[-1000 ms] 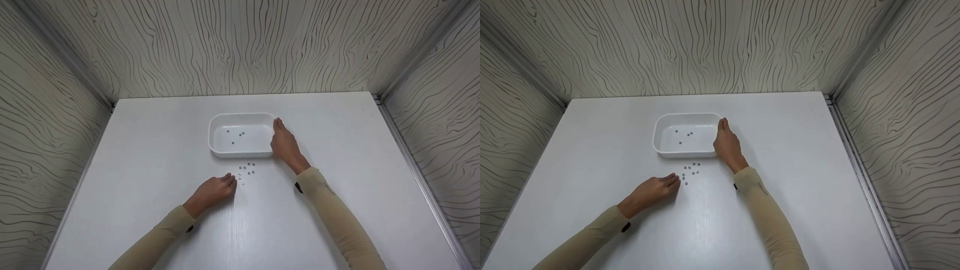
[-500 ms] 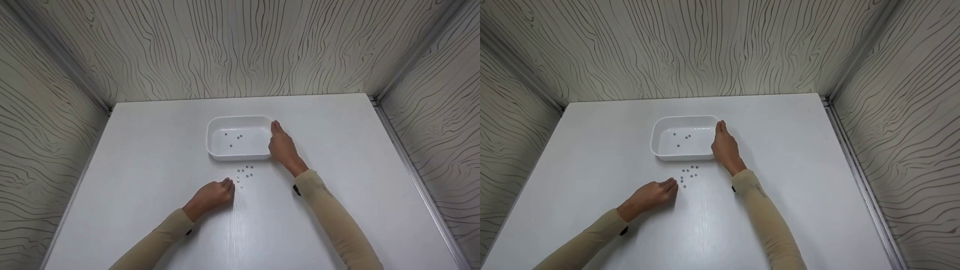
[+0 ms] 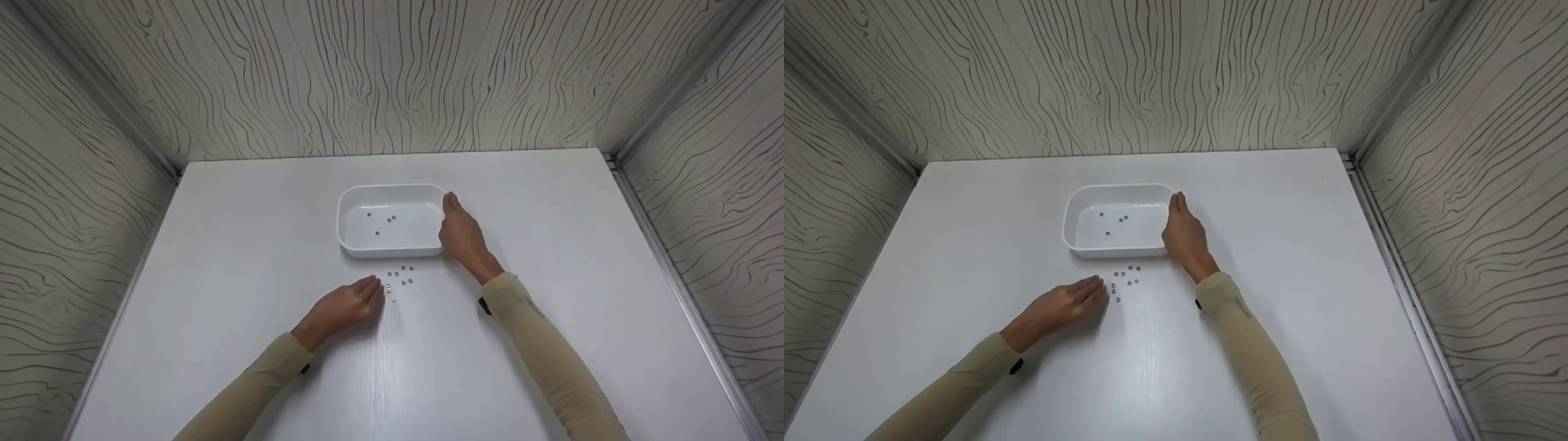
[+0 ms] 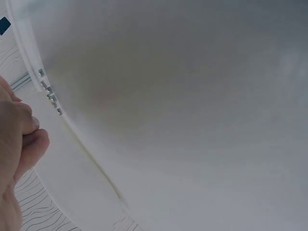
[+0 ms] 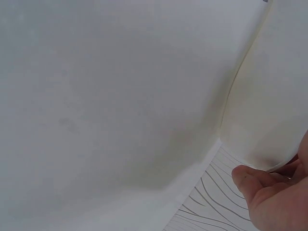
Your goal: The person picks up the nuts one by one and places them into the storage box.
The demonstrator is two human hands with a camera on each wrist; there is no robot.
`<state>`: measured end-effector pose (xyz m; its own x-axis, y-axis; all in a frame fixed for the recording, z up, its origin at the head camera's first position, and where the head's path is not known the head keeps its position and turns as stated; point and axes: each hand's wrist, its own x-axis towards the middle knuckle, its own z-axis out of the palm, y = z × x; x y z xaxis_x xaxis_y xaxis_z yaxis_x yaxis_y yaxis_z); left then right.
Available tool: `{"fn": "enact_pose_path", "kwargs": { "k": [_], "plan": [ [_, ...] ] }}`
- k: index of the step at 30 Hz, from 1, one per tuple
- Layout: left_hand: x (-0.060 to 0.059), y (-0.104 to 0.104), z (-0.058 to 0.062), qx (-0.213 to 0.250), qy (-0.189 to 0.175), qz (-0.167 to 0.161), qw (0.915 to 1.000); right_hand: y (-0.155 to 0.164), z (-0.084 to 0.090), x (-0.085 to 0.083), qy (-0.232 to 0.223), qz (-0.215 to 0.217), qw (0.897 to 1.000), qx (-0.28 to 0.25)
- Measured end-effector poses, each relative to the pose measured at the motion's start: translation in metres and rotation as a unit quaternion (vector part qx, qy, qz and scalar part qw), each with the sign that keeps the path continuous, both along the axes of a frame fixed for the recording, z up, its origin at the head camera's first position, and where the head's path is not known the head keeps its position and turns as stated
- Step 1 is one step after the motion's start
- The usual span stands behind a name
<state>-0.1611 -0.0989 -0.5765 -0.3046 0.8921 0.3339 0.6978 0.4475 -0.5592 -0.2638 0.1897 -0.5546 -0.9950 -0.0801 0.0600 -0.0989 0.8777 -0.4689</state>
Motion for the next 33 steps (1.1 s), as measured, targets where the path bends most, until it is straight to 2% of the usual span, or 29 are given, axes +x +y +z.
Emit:
{"fn": "enact_pose_path", "kwargs": {
  "k": [10,17,20,27,30,33],
  "plan": [
    [-0.006,0.004,0.010,0.004,-0.002,-0.007,1.0000,0.001,0.001,-0.002,-0.005,-0.006,1.000,0.005],
    [-0.008,0.005,0.020,-0.003,0.019,-0.006,0.9998,-0.001,0.002,-0.002,-0.003,-0.004,1.000,0.007],
    [-0.009,0.005,0.025,0.008,0.011,-0.004,0.9999,-0.002,0.001,-0.002,0.000,-0.002,1.000,0.008],
    [-0.013,0.007,0.037,0.036,-0.041,-0.002,0.9985,0.001,0.001,-0.001,0.007,0.006,1.000,0.011],
    [-0.015,0.008,0.042,0.049,-0.086,-0.003,0.9950,0.001,0.001,-0.001,0.007,0.009,1.000,0.014],
    [-0.015,0.009,0.045,0.075,-0.142,0.002,0.9870,0.002,0.000,-0.002,0.004,0.010,1.000,0.013]
  ]
}}
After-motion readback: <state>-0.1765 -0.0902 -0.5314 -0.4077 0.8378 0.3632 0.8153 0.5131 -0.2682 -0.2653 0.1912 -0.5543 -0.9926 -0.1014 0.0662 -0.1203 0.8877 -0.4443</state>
